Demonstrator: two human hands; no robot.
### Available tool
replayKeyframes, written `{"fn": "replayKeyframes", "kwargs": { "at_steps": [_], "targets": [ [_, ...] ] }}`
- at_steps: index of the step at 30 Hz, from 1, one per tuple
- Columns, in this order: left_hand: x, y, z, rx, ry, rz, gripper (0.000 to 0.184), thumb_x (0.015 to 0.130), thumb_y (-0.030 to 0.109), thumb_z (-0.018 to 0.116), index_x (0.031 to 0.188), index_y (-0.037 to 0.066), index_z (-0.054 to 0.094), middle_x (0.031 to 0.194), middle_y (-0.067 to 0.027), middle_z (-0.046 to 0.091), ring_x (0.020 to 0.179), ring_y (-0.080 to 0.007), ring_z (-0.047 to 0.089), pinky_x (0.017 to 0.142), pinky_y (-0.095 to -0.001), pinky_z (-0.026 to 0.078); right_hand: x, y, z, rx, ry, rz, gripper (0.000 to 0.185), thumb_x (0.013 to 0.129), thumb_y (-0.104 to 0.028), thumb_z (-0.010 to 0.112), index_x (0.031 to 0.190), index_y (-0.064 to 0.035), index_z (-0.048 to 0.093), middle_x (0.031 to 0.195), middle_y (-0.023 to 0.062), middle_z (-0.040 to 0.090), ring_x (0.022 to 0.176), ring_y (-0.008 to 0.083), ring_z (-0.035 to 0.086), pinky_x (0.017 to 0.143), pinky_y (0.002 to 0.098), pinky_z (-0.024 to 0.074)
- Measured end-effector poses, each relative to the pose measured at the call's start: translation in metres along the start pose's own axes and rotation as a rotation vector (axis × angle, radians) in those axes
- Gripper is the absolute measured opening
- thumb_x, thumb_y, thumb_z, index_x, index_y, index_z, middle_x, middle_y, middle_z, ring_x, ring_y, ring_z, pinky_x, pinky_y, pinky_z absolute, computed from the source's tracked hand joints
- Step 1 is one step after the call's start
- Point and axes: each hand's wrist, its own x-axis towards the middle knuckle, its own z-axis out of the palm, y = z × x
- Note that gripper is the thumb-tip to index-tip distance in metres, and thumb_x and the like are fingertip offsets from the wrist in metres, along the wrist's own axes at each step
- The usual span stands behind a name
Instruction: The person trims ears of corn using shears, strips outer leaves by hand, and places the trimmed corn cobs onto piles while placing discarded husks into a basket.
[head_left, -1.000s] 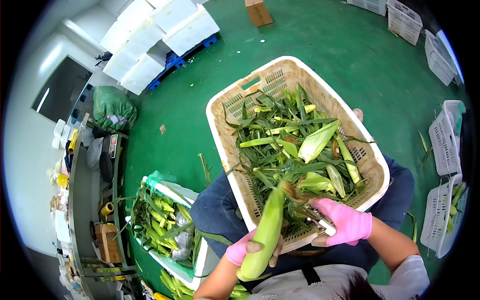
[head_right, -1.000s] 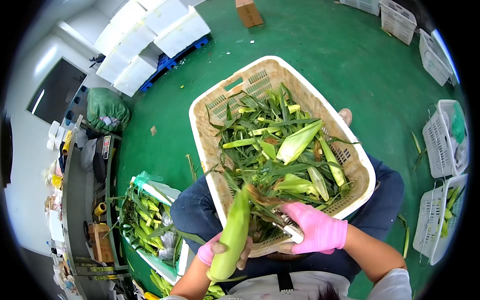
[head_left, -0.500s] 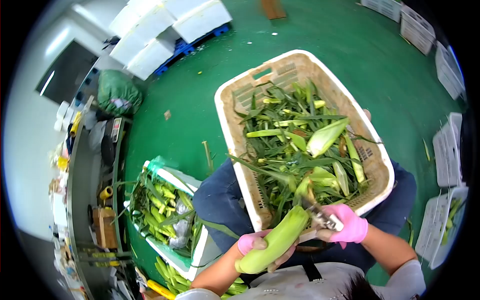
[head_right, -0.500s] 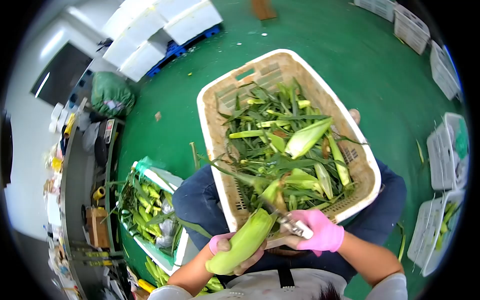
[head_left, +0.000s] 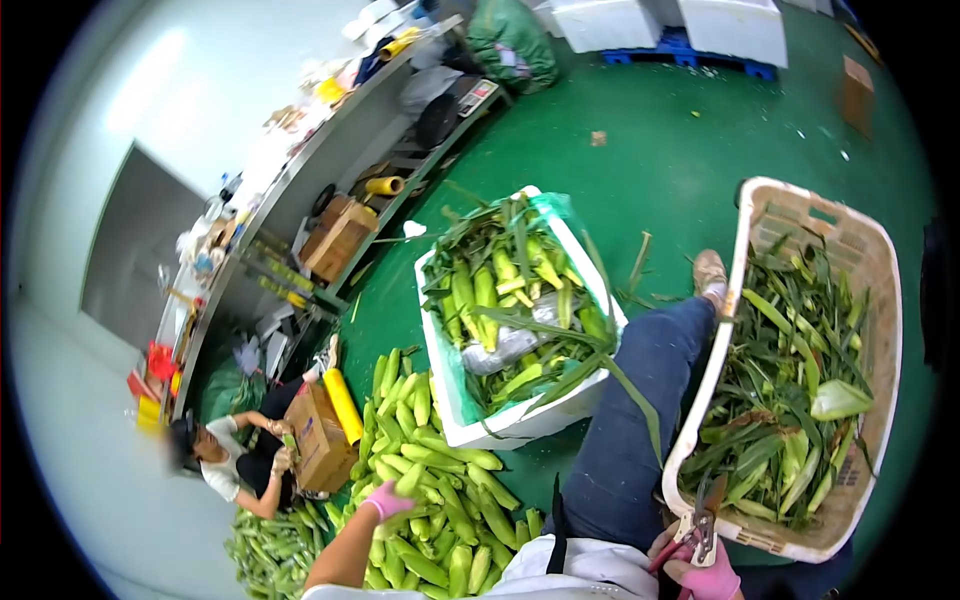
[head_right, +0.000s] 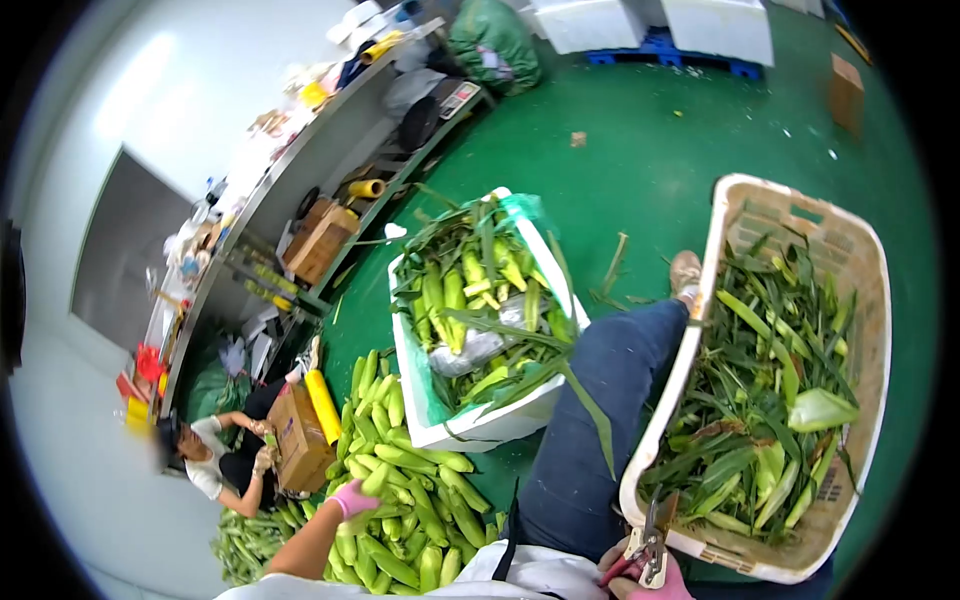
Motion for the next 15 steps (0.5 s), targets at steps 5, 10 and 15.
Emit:
{"fn": "replayKeyframes", "kwargs": {
  "at_steps": [5,10,15],
  "targets": [
    [0.033,-0.013,0.004,-0.125,0.810,0.229,0.049,0.078,0.027,0.076,0.120,0.005,0.067,0.111,-0.0179,0.068,0.107,-0.0311,0.066,0.096,-0.0411,0.052,0.092,-0.053,0.028,-1.036,0.499,-0.441,0.038,0.077,0.000,0.066,0.113,-0.0013,0.055,0.085,0.0128,0.061,0.075,0.0269,0.065,0.068,0.0368,0.0523],
    [0.076,0.200,-0.037,-0.412,0.574,0.810,0.026,0.092,0.010,0.061,0.117,0.007,0.068,0.115,-0.0137,0.069,0.109,-0.0293,0.067,0.094,-0.0391,0.053,0.168,-0.051,0.047,-1.549,0.553,-0.480,0.027,0.077,-0.012,0.074,0.100,-0.0069,0.060,0.076,0.0142,0.064,0.073,0.0376,0.065,0.066,0.0470,0.0512],
    [0.192,0.305,0.018,0.411,0.116,0.691,0.064,0.074,0.033,0.078,0.130,0.009,0.058,0.118,-0.0225,0.066,0.116,-0.0390,0.062,0.099,-0.0432,0.052,0.173,-0.048,0.034,-1.245,0.514,-0.436,0.023,0.080,-0.005,0.068,0.101,-0.0077,0.060,0.071,0.0126,0.063,0.069,0.0338,0.065,0.064,0.0415,0.0517]
  ]
}}
